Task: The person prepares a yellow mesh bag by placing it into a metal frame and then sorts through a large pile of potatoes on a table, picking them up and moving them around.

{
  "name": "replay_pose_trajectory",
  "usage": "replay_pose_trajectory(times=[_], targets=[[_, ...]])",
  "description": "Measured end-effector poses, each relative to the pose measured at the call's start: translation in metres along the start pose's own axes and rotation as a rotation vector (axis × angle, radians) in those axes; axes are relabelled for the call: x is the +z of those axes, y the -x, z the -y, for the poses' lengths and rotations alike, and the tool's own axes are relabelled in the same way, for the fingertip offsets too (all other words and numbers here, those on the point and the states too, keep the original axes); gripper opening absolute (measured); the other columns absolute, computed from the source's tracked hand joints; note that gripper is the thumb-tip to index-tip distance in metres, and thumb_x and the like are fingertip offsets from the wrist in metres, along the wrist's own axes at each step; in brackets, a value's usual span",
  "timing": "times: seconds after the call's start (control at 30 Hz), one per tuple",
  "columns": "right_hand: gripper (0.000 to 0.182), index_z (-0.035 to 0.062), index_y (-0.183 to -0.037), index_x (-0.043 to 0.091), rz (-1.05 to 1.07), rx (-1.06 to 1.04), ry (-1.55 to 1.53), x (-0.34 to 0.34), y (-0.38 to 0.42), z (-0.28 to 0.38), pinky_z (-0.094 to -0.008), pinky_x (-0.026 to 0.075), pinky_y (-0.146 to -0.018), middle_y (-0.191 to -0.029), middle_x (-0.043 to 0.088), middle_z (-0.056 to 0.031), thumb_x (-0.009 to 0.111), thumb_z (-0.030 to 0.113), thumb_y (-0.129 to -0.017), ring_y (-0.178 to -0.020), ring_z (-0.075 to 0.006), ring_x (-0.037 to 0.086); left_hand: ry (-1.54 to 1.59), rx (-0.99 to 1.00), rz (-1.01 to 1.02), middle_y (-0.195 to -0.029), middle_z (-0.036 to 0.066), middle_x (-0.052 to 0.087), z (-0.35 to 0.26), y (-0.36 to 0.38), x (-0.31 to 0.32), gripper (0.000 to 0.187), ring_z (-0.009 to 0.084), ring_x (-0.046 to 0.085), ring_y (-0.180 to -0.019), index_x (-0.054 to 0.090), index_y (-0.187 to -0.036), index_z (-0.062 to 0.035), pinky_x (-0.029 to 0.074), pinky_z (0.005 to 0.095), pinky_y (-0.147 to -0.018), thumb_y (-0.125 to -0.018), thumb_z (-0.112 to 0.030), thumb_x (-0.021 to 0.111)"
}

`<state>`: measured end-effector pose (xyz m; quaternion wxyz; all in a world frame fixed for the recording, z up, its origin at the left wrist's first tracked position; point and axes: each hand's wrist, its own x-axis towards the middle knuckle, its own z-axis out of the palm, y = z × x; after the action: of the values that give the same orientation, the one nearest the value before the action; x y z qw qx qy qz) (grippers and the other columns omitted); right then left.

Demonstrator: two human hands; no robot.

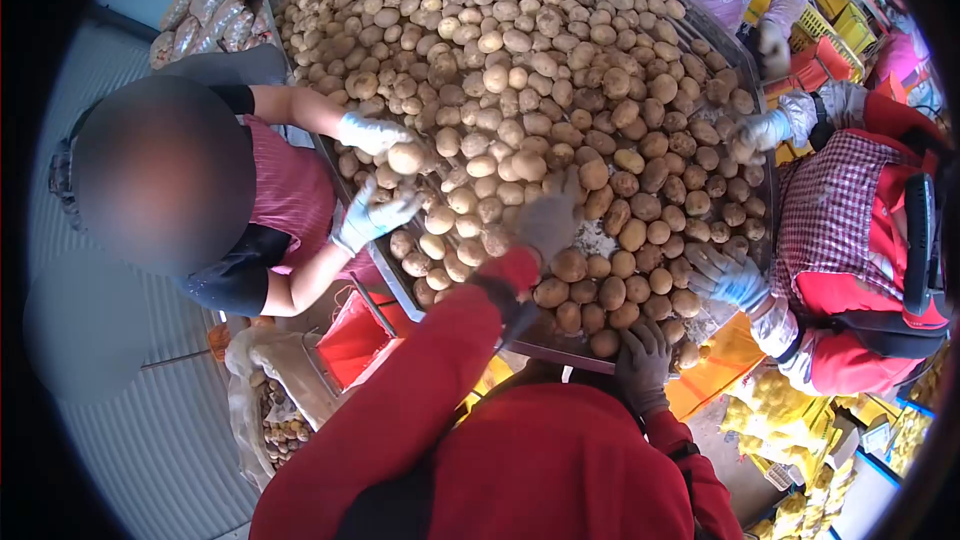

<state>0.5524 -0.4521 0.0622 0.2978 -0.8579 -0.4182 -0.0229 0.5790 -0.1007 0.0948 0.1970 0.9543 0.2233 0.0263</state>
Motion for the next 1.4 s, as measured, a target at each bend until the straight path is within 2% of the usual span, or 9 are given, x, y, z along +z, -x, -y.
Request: replay_pose_trajectory(times=[0.37,0.43,0.67,0.73,0.8,0.93,1.07,1.23,1.4], targets=[[0.033,0.0098,-0.123,0.065,-0.143,-0.131,-0.190,0.040,-0.263,0.020,-0.0543,0.049,-0.093,-0.127,0.063,-0.0167,0.067,0.017,-0.092,-0.117,-0.0433,0.059,0.382,0.003,0.149,-0.126,0.012,0.071,-0.016,0.098,-0.045,0.044,0.0368,0.068,-0.112,0.061,-0.141,-0.0128,0.056,0.0493,-0.090,-0.101,-0.030,0.061],[0.027,0.0123,-0.117,0.067,-0.074,-0.207,-0.086,0.052,-0.260,0.021,-0.0524,0.050,-0.088,-0.121,0.064,-0.0140,0.067,0.021,-0.092,-0.109,-0.0413,0.061,0.238,-0.254,0.274,-0.128,0.012,0.070,-0.023,0.089,-0.091,0.040,0.0356,0.068,-0.113,0.065,-0.135,-0.0117,0.055,0.0487,-0.092,-0.097,-0.026,0.066],[0.028,0.0195,-0.120,0.071,0.403,-0.296,0.028,0.020,-0.261,0.030,-0.0430,0.054,-0.092,-0.131,0.065,-0.0112,0.068,0.017,-0.092,-0.110,-0.0356,0.064,0.061,-0.248,-0.378,-0.129,0.017,0.070,0.034,0.122,-0.075,0.022,0.0379,0.068,-0.115,0.073,-0.115,-0.0081,0.054,0.0486,-0.097,-0.095,-0.016,0.070],[0.035,0.0186,-0.127,0.069,0.565,0.074,0.076,0.019,-0.323,0.042,-0.0452,0.055,-0.093,-0.130,0.065,-0.0090,0.068,0.015,-0.091,-0.113,-0.0340,0.066,0.007,-0.308,-0.402,-0.134,0.017,0.067,0.030,0.145,-0.056,0.030,0.0399,0.067,-0.117,0.071,-0.124,-0.0088,0.054,0.0500,-0.098,-0.095,-0.017,0.069],[0.041,0.0177,-0.133,0.064,0.266,-0.145,-0.032,0.044,-0.375,0.023,-0.0468,0.056,-0.094,-0.127,0.066,-0.0093,0.068,0.015,-0.092,-0.113,-0.0353,0.069,-0.016,-0.354,-0.397,-0.139,0.017,0.065,0.024,0.164,-0.047,0.035,0.0393,0.066,-0.118,0.069,-0.130,-0.0094,0.054,0.0493,-0.098,-0.096,-0.019,0.067],[0.048,0.0181,-0.140,0.061,0.612,-0.284,0.375,0.111,-0.437,0.009,-0.0457,0.056,-0.097,-0.133,0.067,-0.0133,0.067,0.014,-0.092,-0.108,-0.0376,0.071,0.379,-0.441,-0.226,-0.140,0.020,0.064,0.001,0.129,-0.080,0.044,0.0440,0.067,-0.115,0.063,-0.138,-0.0059,0.056,0.0502,-0.095,-0.097,-0.022,0.066],[0.035,0.0185,-0.129,0.068,0.575,-0.087,0.217,0.102,-0.433,0.016,-0.0424,0.058,-0.092,-0.126,0.070,-0.0151,0.066,0.017,-0.094,-0.109,-0.0363,0.072,0.326,-0.397,-0.162,-0.140,0.022,0.061,0.007,0.032,-0.081,0.046,0.0449,0.070,-0.105,0.061,-0.139,-0.0096,0.059,0.0492,-0.087,-0.097,-0.026,0.067],[0.035,0.0032,-0.118,0.069,0.240,0.820,-1.315,0.019,-0.321,-0.004,-0.0319,0.056,-0.079,-0.097,0.071,-0.0101,0.057,0.034,-0.105,-0.097,-0.0233,0.071,0.137,-0.244,0.016,-0.132,0.019,0.062,-0.027,0.018,-0.056,0.040,0.0424,0.072,-0.100,0.065,-0.131,-0.0132,0.059,0.0511,-0.085,-0.098,-0.035,0.067],[0.030,-0.0011,-0.121,0.067,0.370,0.295,-0.553,-0.033,-0.177,-0.013,-0.0309,0.054,-0.086,-0.122,0.066,-0.0157,0.069,0.000,-0.091,-0.105,-0.0227,0.066,0.262,-0.281,0.176,-0.126,0.014,0.066,-0.015,0.031,-0.050,0.030,0.0371,0.071,-0.100,0.068,-0.126,-0.0145,0.058,0.0486,-0.086,-0.100,-0.028,0.063]])
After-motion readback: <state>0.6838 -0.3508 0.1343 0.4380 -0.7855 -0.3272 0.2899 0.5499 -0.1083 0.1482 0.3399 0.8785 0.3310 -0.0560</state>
